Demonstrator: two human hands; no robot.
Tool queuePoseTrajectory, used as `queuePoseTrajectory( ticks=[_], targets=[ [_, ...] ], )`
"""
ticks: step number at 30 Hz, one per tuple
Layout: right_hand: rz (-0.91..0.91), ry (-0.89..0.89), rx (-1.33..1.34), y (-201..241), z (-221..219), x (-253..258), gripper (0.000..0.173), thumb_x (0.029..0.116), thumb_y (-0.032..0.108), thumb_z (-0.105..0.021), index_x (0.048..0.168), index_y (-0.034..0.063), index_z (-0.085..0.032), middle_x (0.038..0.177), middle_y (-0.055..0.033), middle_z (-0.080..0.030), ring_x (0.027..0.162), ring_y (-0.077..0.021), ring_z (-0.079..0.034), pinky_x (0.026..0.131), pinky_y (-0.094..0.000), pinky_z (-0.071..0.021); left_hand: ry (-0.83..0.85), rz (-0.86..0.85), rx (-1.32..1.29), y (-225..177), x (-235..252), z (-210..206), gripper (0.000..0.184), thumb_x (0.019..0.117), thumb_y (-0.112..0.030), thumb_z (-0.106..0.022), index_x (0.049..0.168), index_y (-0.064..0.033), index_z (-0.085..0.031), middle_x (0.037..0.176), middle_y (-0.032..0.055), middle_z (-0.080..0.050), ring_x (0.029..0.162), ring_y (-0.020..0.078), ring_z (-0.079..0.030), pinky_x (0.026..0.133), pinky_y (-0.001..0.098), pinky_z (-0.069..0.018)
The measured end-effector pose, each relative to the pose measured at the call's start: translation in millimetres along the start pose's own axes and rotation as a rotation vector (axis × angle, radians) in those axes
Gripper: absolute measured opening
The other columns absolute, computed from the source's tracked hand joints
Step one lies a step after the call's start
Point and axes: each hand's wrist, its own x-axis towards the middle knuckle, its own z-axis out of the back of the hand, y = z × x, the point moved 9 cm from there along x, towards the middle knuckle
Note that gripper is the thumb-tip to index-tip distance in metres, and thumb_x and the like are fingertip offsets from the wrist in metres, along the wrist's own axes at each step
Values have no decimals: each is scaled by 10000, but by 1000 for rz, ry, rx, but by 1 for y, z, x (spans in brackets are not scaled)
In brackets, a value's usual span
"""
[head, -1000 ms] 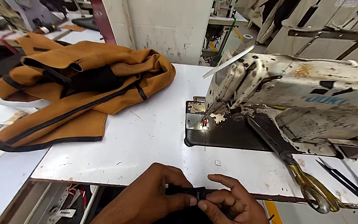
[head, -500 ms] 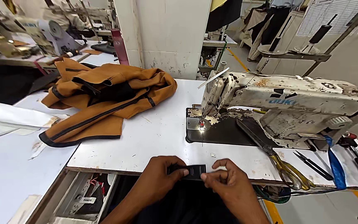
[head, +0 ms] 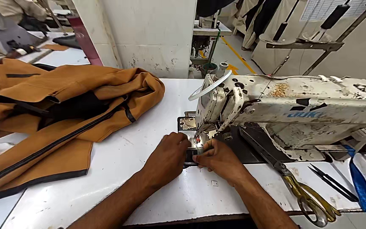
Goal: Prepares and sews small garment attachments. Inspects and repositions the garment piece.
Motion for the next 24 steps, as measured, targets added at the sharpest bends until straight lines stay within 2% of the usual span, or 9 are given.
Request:
queuePoseTrajectory(
  ticks=[3, 6, 11, 12, 15, 17, 20, 22, 24],
  targets=[
    [-10, -6, 31, -3, 0, -1, 413, 854, 120, -848, 1128, 48, -547, 808, -66, -753, 683, -155, -733, 618, -279, -594, 90, -206, -49, -10, -8, -14, 192, 979, -91, -581, 1099, -95, -731, 1175, 32, -693, 1111, 165, -651, 967, 323, -549],
    [-26, -26, 42, -4, 1, -1, 417, 849, 116, -852, 1124, 58, -544, 816, -64, -759, 691, -161, -745, 630, -283, -610, 109, -249, -66, -1, -15, -20, 203, 997, -116, -567, 1098, -115, -743, 1171, 13, -704, 1106, 131, -659, 969, 280, -545],
    [32, -3, -37, 0, 7, -3, 366, 890, 183, -823, 1121, 66, -564, 785, -45, -748, 658, -142, -733, 640, -276, -615, 61, -286, -64, 3, -19, -23, 250, 992, -94, -541, 1111, -122, -759, 1190, 8, -712, 1115, 130, -663, 976, 283, -546],
    [72, -39, -88, 4, 15, -3, 330, 907, 226, -808, 1106, 73, -593, 770, -25, -739, 647, -132, -722, 638, -283, -610, 56, -292, -60, 3, -20, -23, 257, 990, -86, -539, 1117, -120, -760, 1203, 9, -711, 1121, 136, -663, 977, 287, -546],
    [263, -309, -204, 19, 46, -3, 242, 908, 304, -803, 996, 117, -678, 735, 2, -709, 590, -138, -680, 546, -337, -597, 57, -309, -54, 2, -22, -24, 281, 979, -65, -543, 1144, -125, -762, 1232, 2, -706, 1139, 140, -653, 987, 291, -538],
    [367, -400, -228, 26, 53, -1, 209, 906, 290, -803, 1002, 146, -685, 782, 5, -712, 633, -135, -675, 562, -350, -579, 64, -313, -57, 2, -22, -24, 289, 978, -60, -545, 1152, -130, -765, 1241, -3, -703, 1143, 138, -648, 987, 289, -535],
    [455, -397, -191, 27, 44, 9, 196, 892, 245, -816, 1024, 144, -711, 847, 29, -737, 716, -91, -701, 635, -311, -606, 72, -315, -54, 1, -23, -25, 291, 983, -61, -541, 1157, -129, -765, 1247, -3, -701, 1149, 139, -645, 990, 287, -533],
    [482, -424, -196, 28, 39, 16, 134, 874, 202, -834, 964, 149, -750, 820, 50, -751, 693, -62, -706, 639, -281, -617, 88, -317, -45, 1, -22, -25, 299, 987, -59, -531, 1170, -126, -758, 1258, -4, -696, 1156, 141, -642, 991, 287, -530],
    [473, -466, -261, 29, 38, 18, 106, 877, 216, -832, 912, 155, -754, 805, 49, -744, 682, -63, -702, 649, -296, -620, 101, -314, -40, 1, -22, -25, 302, 986, -60, -529, 1171, -128, -758, 1260, -11, -696, 1163, 137, -638, 998, 283, -526]
  ],
)
